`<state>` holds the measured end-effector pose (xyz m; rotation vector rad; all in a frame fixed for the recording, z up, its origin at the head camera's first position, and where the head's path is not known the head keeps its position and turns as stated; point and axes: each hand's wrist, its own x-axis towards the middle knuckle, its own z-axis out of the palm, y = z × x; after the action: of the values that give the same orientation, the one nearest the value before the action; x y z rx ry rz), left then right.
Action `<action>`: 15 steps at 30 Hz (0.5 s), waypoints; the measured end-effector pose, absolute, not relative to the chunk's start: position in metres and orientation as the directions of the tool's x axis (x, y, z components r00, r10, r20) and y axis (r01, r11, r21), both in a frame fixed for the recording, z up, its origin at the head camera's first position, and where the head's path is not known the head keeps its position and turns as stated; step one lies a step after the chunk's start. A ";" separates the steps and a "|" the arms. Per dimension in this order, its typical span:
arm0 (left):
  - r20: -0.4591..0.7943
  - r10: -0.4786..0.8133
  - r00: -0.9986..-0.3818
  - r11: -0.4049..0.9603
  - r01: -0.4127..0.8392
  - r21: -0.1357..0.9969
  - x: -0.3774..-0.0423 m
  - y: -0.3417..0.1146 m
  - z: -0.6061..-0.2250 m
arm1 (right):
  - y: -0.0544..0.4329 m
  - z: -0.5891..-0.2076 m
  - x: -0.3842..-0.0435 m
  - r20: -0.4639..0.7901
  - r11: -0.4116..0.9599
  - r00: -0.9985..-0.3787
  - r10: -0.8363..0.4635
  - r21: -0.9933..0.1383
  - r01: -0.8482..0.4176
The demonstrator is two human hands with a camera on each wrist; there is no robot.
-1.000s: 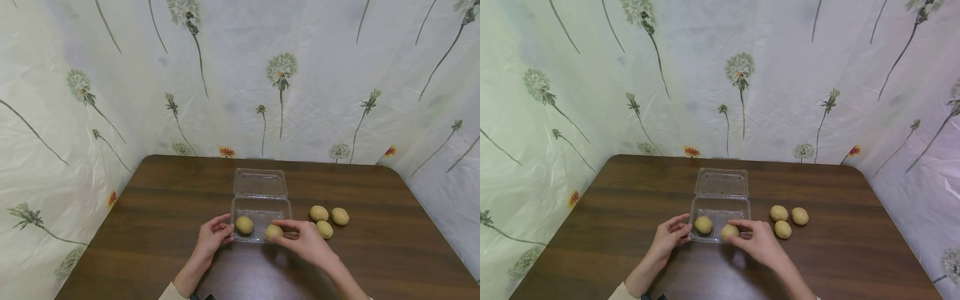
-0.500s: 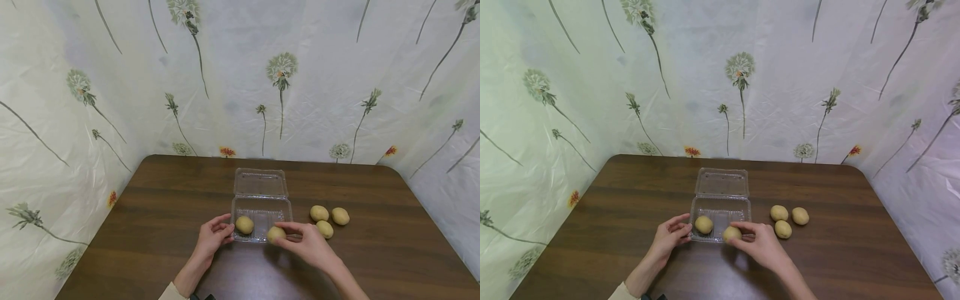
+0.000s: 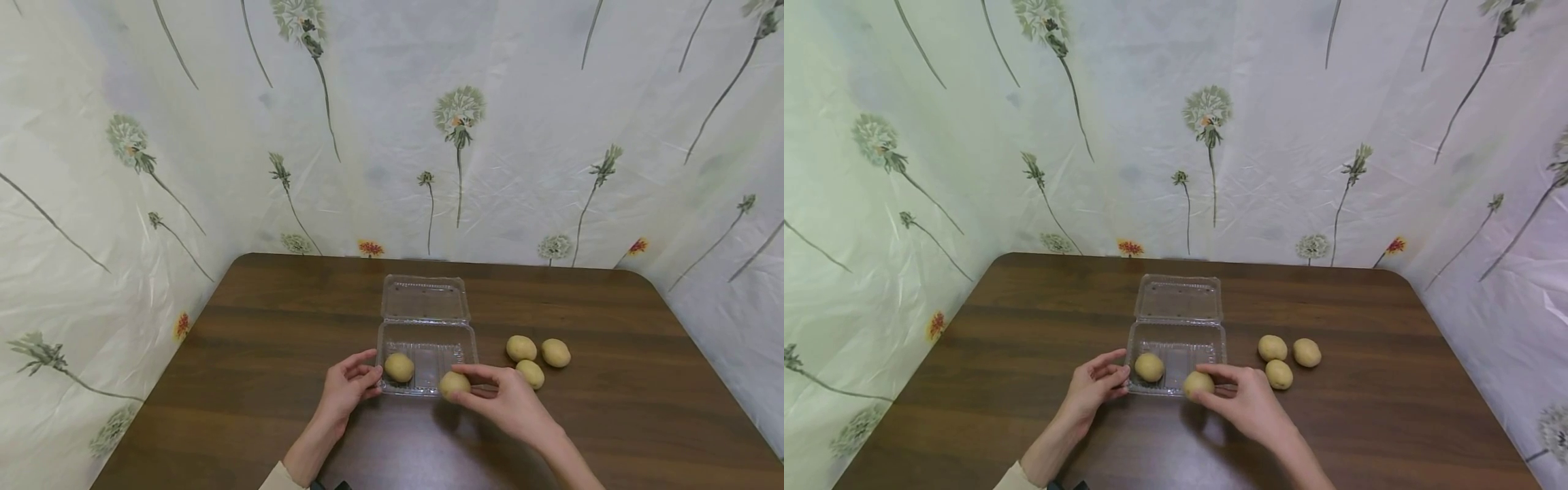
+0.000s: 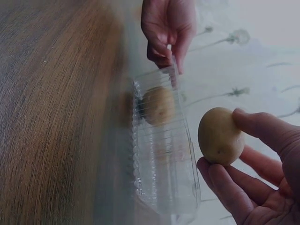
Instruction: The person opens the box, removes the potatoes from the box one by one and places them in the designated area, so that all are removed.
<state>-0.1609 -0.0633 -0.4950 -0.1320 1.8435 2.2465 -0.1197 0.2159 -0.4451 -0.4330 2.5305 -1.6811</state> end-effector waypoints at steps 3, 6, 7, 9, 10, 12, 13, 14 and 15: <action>-0.213 0.123 -0.969 -0.180 -0.233 0.956 -0.161 -0.063 -0.495 | 0.216 -0.445 -0.118 0.108 0.357 -0.956 -0.272 -0.911 -0.205; -0.208 0.124 -0.970 -0.176 -0.228 0.958 -0.160 -0.063 -0.495 | 0.218 -0.446 -0.117 0.113 0.360 -0.957 -0.268 -0.909 -0.208; -0.209 0.125 -0.970 -0.176 -0.229 0.958 -0.160 -0.063 -0.495 | 0.218 -0.446 -0.116 0.108 0.361 -0.959 -0.263 -0.911 -0.201; -0.209 0.125 -0.970 -0.174 -0.229 0.958 -0.160 -0.063 -0.495 | 0.219 -0.447 -0.116 0.102 0.359 -0.961 -0.258 -0.913 -0.194; -0.211 0.125 -0.970 -0.172 -0.230 0.958 -0.160 -0.063 -0.495 | 0.220 -0.447 -0.116 0.098 0.361 -0.961 -0.257 -0.913 -0.190; -0.212 0.125 -0.969 -0.170 -0.231 0.958 -0.160 -0.063 -0.495 | 0.221 -0.448 -0.115 0.089 0.360 -0.963 -0.253 -0.916 -0.179; -0.212 0.125 -0.969 -0.168 -0.231 0.958 -0.160 -0.063 -0.495 | 0.222 -0.448 -0.114 0.085 0.361 -0.964 -0.253 -0.916 -0.175; -0.211 0.125 -0.969 -0.167 -0.230 0.959 -0.160 -0.063 -0.496 | 0.222 -0.448 -0.114 0.082 0.362 -0.964 -0.252 -0.916 -0.173; -0.210 0.126 -0.970 -0.165 -0.229 0.959 -0.160 -0.063 -0.496 | 0.223 -0.448 -0.113 0.073 0.365 -0.966 -0.247 -0.917 -0.163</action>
<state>-0.1603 -0.0629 -0.4960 -0.1195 1.8607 2.2320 -0.1135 0.2231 -0.4476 -0.3809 2.5304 -1.6860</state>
